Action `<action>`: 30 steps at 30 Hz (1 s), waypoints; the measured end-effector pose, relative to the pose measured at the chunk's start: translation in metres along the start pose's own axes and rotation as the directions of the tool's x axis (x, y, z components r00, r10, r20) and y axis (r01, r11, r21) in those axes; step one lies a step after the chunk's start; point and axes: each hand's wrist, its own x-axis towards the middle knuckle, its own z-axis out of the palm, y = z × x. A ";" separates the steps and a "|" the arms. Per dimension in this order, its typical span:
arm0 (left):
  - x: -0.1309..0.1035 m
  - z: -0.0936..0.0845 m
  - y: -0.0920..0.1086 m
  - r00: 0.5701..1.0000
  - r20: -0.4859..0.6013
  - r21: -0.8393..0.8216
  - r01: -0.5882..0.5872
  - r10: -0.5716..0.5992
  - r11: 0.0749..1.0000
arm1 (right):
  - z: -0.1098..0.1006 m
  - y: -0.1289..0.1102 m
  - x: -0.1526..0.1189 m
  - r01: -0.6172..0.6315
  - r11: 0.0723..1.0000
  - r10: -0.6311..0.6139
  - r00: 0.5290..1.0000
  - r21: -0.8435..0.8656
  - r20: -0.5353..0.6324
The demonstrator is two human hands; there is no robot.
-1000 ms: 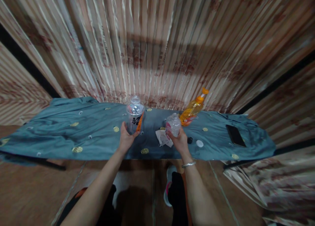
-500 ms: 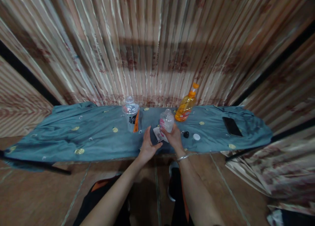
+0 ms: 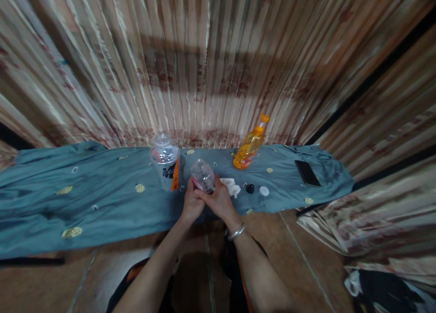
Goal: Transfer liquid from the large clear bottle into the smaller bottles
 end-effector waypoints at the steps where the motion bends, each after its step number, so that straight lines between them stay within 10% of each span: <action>1: 0.001 -0.001 0.001 1.000 0.003 -0.012 0.001 0.000 1.000 | -0.001 0.000 0.000 0.012 1.000 -0.013 0.999 0.024 0.031; 7: 0.004 -0.002 0.005 0.999 -0.021 -0.048 0.025 -0.026 0.999 | -0.030 0.038 0.004 0.024 0.995 -0.026 0.999 0.094 0.020; 11: 0.008 -0.003 0.004 0.997 -0.050 -0.050 0.062 -0.065 0.997 | -0.051 0.081 0.014 -0.063 0.972 0.024 0.985 -0.228 -0.168; 15: 0.009 -0.005 0.005 0.995 -0.054 -0.041 0.081 -0.083 0.996 | -0.044 0.105 0.025 -0.091 0.871 0.045 0.993 -0.482 -0.107; 26: 0.011 -0.019 0.005 0.995 -0.058 -0.018 0.082 -0.083 0.996 | -0.001 0.068 0.016 0.010 0.773 0.115 0.981 -0.635 0.155; 30: 0.010 -0.016 0.008 0.995 -0.041 -0.022 0.090 -0.091 0.996 | -0.002 0.071 0.017 0.017 0.887 0.044 0.992 -0.462 0.121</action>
